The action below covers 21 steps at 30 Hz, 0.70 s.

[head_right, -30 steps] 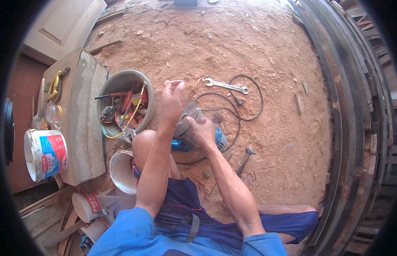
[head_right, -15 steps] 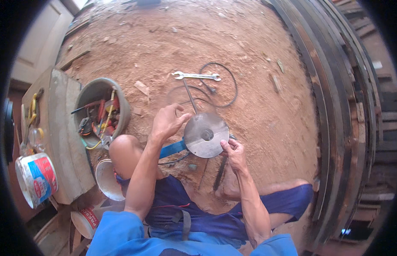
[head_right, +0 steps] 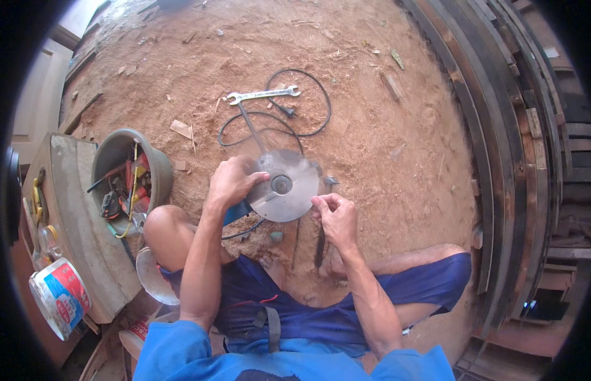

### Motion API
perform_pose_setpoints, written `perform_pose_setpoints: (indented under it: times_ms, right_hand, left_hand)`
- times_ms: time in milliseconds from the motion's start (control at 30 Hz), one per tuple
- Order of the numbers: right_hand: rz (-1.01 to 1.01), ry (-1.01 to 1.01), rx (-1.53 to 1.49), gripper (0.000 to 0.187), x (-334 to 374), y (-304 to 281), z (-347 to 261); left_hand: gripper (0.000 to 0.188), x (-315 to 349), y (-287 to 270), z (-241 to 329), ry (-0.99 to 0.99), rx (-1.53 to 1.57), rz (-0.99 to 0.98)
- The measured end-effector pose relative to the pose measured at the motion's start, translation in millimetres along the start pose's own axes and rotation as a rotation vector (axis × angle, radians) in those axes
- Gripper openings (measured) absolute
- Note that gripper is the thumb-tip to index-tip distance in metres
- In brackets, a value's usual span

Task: The person sits on the ground and repairs a blue electric tool. They use a hammer to tap a metal component, then remove a circular blade and replace it with a new one. They secure the blade using a screwdriver and a wrench, tightening the assembly.

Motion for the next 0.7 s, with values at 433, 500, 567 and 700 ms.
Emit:
perform_pose_setpoints:
  times_ms: [433, 500, 567, 700]
  right_hand:
    - [-0.097, -0.378, 0.86, 0.02, -18, 59, -59]
    - [-0.141, -0.277, 0.888, 0.021, -26, 65, -64]
    - [-0.178, -0.22, 0.924, 0.02, -29, 63, -69]
    - [-0.248, -0.134, 0.948, 0.021, -33, 59, -75]
  left_hand:
    - [0.046, 5, 0, 2, 0.003, -0.096, 0.032]
    - [0.047, 6, 0, 2, 0.008, -0.104, 0.035]
    - [0.048, 6, -1, 2, -0.003, -0.095, 0.019]
    - [0.049, 7, -3, 3, -0.006, -0.086, 0.01]
Point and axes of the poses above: each hand's wrist, its own x-axis away from the middle knuckle, its own y-axis out of the palm, z = x × y, the point moved 1 cm from there along -x, towards the middle knuckle, and after that the axes turned 15 degrees about -z, right-handed, at the moved point
